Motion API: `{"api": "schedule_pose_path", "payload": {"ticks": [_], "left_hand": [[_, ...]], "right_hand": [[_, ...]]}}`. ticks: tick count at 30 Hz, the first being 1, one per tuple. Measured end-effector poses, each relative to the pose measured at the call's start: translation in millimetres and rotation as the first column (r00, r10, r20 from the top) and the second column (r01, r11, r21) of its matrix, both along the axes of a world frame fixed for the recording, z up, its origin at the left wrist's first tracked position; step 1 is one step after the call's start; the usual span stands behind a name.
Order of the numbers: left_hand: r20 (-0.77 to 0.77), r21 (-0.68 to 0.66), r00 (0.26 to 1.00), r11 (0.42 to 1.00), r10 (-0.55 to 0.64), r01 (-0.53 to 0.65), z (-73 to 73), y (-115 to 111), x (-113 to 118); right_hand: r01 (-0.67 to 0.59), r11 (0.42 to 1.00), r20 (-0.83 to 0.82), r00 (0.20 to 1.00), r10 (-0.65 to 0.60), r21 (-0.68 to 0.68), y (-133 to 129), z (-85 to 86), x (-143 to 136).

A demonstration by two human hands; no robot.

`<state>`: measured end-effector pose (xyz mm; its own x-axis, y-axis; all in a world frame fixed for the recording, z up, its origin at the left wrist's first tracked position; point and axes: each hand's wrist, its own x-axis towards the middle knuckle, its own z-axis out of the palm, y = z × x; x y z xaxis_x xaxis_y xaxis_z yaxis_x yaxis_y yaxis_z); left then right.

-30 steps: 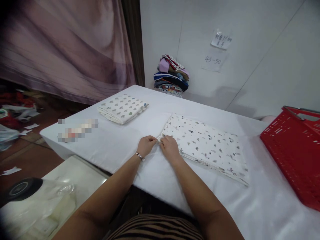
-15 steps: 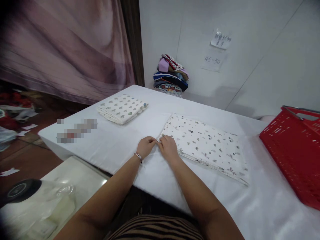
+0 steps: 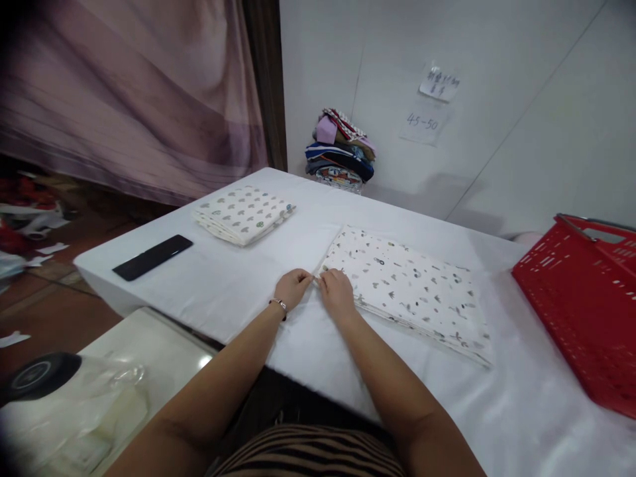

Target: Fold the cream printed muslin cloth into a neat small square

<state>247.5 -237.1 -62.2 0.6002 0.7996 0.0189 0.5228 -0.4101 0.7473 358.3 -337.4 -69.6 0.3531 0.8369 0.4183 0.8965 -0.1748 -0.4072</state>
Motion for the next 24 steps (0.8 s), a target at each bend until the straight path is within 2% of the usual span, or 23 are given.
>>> {"api": "schedule_pose_path", "payload": {"ticks": [2,13,20,24], "left_hand": [[0.001,0.005,1.000,1.000,-0.006,0.006,-0.5,0.0,0.2],[0.018,0.035,0.998,0.998,-0.053,0.052,-4.6,1.3,-0.1],[0.005,0.010,1.000,1.000,0.014,-0.014,0.2,-0.1,2.0],[-0.002,0.001,1.000,1.000,0.026,-0.026,-0.2,0.1,3.5]], "right_hand": [[-0.024,0.999,0.046,0.999,0.026,-0.034,0.2,-1.3,-0.4],[0.026,0.995,0.112,0.994,-0.015,-0.097,4.3,-1.0,-2.1],[0.085,0.996,0.049,0.995,-0.086,0.026,2.9,-4.4,-0.2],[0.019,0.999,0.116,0.993,-0.015,-0.034,3.5,-5.8,-0.9]]}}
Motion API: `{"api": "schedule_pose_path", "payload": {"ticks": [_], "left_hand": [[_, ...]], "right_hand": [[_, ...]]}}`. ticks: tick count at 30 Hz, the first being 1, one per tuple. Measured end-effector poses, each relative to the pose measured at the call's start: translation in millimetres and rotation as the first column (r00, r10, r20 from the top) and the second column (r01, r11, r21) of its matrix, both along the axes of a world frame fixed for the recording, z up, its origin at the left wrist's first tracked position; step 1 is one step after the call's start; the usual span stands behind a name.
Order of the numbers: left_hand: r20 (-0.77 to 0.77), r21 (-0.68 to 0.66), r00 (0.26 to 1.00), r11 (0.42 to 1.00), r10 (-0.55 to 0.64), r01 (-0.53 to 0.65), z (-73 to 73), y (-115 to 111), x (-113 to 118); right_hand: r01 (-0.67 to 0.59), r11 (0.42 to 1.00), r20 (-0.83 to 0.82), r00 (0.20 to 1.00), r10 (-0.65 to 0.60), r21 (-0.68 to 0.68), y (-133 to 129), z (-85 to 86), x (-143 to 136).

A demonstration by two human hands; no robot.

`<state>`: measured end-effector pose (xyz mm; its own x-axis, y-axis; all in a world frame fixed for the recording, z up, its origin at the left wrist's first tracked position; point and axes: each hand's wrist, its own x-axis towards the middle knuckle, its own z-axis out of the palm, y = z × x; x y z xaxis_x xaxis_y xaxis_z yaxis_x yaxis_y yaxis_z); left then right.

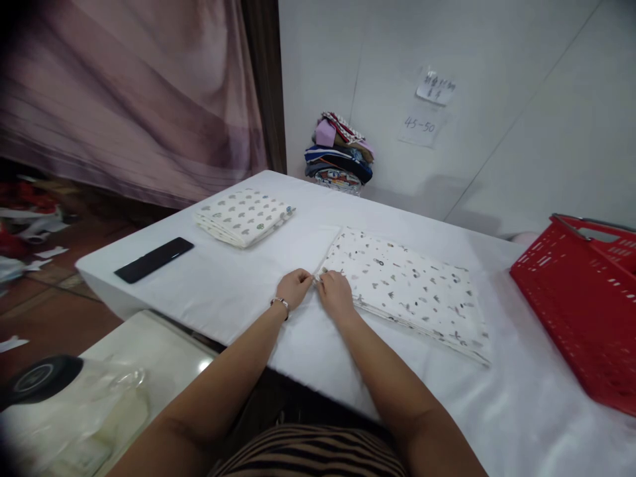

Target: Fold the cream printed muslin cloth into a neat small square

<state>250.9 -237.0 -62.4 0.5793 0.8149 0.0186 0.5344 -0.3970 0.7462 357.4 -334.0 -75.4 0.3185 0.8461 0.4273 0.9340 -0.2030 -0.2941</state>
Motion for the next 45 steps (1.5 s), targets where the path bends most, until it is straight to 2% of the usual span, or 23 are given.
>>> {"api": "schedule_pose_path", "payload": {"ticks": [3,16,21,25,32,36,39,42,45], "left_hand": [[0.006,0.001,1.000,1.000,0.001,-0.001,-2.1,1,0],[0.088,-0.058,0.994,0.996,-0.058,0.063,-2.1,0,-2],[0.061,-0.029,0.996,0.997,-0.070,0.072,-2.1,0,1],[0.021,-0.011,0.999,0.999,-0.050,0.050,-2.9,1,3],[-0.017,0.001,0.999,0.999,-0.049,0.049,-4.5,3,6],[0.012,0.110,0.998,0.992,-0.069,0.068,-4.0,2,6],[0.058,0.315,0.987,0.941,-0.149,0.124,-1.5,-2,6],[0.027,0.528,0.948,0.810,-0.317,0.256,3.1,-11,6],[-0.108,0.602,0.874,0.669,-0.473,0.437,7.0,-20,9]], "right_hand": [[-0.017,0.999,0.043,0.999,0.020,-0.048,0,0.0,-1],[0.004,0.997,0.066,0.998,0.001,-0.073,1,-1.7,-3],[-0.094,0.992,-0.005,0.996,0.093,-0.084,-9,7.2,-3],[-0.115,0.990,0.022,0.993,0.117,-0.086,-44,10.0,7],[0.032,0.998,0.063,0.998,-0.029,-0.053,-139,1.1,55],[0.052,0.999,0.026,0.998,-0.052,-0.015,-159,2.6,64],[0.062,0.998,-0.003,0.998,-0.062,0.010,-153,7.5,58],[0.029,0.999,-0.025,0.999,-0.030,-0.014,-139,12.6,53],[-0.002,0.999,-0.023,1.000,0.001,-0.046,-126,15.0,51]]}}
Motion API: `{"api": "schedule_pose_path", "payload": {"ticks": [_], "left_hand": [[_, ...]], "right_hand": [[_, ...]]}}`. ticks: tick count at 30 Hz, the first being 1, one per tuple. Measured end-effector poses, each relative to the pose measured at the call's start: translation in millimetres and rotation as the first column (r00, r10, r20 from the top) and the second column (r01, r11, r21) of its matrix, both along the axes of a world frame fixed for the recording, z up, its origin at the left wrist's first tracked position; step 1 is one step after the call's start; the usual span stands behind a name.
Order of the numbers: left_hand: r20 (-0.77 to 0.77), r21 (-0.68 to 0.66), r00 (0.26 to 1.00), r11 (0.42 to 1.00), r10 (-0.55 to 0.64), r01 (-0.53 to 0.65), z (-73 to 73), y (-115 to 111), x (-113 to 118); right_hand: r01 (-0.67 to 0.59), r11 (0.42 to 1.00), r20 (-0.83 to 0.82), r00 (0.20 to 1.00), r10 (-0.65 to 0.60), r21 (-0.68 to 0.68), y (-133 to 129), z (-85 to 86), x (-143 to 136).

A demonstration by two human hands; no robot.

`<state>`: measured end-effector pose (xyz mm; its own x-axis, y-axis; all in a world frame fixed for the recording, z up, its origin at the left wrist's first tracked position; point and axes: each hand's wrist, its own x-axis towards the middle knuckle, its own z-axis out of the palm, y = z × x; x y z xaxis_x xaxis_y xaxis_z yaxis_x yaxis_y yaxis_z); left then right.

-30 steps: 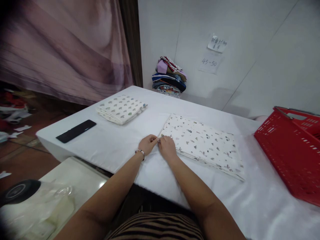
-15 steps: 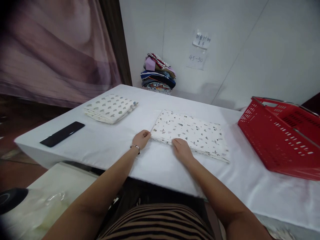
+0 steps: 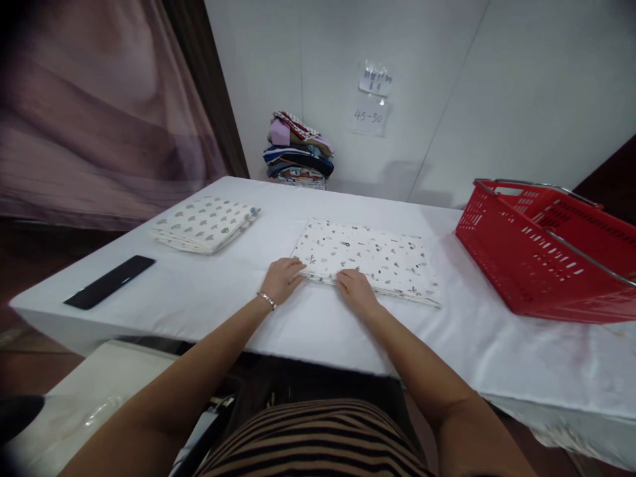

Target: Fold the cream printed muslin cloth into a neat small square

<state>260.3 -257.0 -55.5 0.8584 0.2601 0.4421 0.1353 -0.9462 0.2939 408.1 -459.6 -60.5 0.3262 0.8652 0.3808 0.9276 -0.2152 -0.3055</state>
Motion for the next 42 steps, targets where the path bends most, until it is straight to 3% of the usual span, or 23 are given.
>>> {"api": "schedule_pose_path", "payload": {"ticks": [3,15,22,32,42], "left_hand": [[-0.087,0.047,0.993,0.995,-0.080,0.085,1.3,-4,6],[-0.169,0.093,0.976,0.983,-0.140,0.157,-1.5,-3,24],[-0.241,0.168,0.949,0.954,-0.205,0.249,8.5,-6,30],[-0.225,0.224,0.956,0.944,-0.191,0.241,2.9,-9,25],[-0.230,0.089,0.930,0.946,-0.286,0.313,-1.5,2,23]], "right_hand": [[0.017,1.000,0.007,1.000,-0.017,-0.023,10,-1.1,0],[0.078,0.996,0.059,0.995,-0.076,-0.043,19,-6.0,0],[0.090,0.996,0.048,0.995,-0.090,-0.005,19,-5.1,-2],[0.047,0.998,0.094,0.995,-0.042,-0.049,16,-11.9,-2],[0.030,1.000,0.036,0.999,-0.030,-0.009,14,-15.1,-1]]}}
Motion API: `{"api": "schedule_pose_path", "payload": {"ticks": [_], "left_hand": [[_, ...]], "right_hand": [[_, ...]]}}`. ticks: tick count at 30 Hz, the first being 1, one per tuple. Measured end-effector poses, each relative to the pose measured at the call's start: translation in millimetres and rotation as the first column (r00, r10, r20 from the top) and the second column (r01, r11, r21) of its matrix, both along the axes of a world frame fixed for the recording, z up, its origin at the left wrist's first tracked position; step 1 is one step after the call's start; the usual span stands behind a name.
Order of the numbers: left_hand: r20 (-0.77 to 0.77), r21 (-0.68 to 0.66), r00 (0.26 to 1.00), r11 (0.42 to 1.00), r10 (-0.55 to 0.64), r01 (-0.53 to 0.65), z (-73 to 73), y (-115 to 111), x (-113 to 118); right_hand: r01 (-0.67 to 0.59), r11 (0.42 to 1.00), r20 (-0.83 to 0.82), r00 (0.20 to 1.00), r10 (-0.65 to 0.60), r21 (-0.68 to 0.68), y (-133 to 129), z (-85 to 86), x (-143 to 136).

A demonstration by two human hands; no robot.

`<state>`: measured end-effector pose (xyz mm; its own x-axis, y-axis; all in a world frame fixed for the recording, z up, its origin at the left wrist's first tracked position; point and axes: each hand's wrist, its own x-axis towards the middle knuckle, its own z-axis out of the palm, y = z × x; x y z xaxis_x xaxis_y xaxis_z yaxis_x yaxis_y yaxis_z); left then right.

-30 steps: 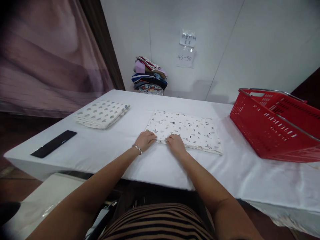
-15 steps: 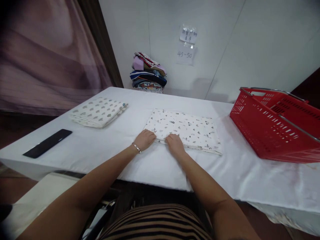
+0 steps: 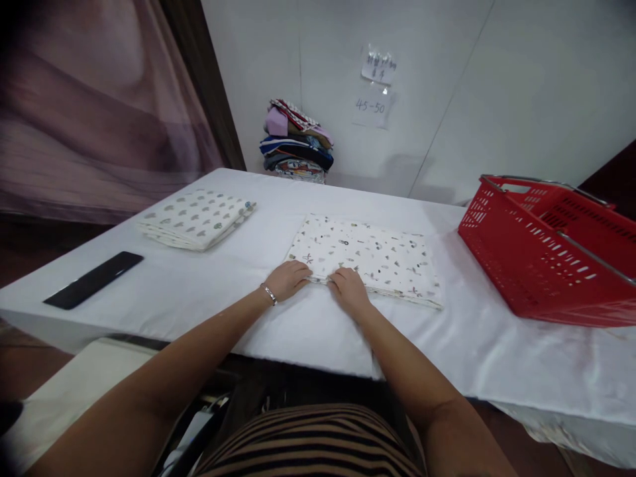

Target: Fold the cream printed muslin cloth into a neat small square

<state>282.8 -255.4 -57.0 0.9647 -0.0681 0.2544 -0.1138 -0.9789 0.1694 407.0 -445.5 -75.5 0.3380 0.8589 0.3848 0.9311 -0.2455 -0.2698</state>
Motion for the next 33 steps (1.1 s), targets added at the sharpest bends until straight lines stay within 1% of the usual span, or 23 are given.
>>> {"api": "schedule_pose_path", "payload": {"ticks": [7,12,16,19,23,26,30,33], "left_hand": [[0.003,-0.027,1.000,1.000,-0.007,0.007,2.1,3,4],[-0.030,0.000,0.999,1.000,-0.013,0.013,3.3,3,7],[-0.053,0.020,0.998,1.000,0.021,-0.020,4.4,0,9],[-0.046,0.060,0.998,0.997,0.047,-0.044,4.9,-3,8],[-0.023,0.123,0.999,0.992,0.028,-0.025,4.8,-5,6],[-0.026,0.160,0.999,0.987,0.028,-0.024,6.2,-6,6],[-0.017,0.203,0.998,0.977,0.068,-0.064,8.9,-8,10],[0.008,0.233,0.997,0.970,0.076,-0.076,8.0,-10,12]], "right_hand": [[-0.005,1.000,-0.041,0.999,0.004,-0.024,2,6.1,2],[0.005,0.995,-0.027,1.000,-0.007,-0.101,5,13.2,4],[0.019,0.990,-0.043,0.999,-0.025,-0.140,8,17.9,5],[0.038,0.988,-0.050,0.998,-0.045,-0.148,9,19.1,4],[0.065,0.986,-0.008,0.998,-0.067,-0.153,9,18.3,3],[0.054,0.986,0.030,0.998,-0.050,-0.158,8,17.5,3],[0.004,0.990,0.040,0.999,0.001,-0.143,6,17.9,3],[0.011,0.995,0.031,0.999,-0.008,-0.102,4,19.0,2]]}}
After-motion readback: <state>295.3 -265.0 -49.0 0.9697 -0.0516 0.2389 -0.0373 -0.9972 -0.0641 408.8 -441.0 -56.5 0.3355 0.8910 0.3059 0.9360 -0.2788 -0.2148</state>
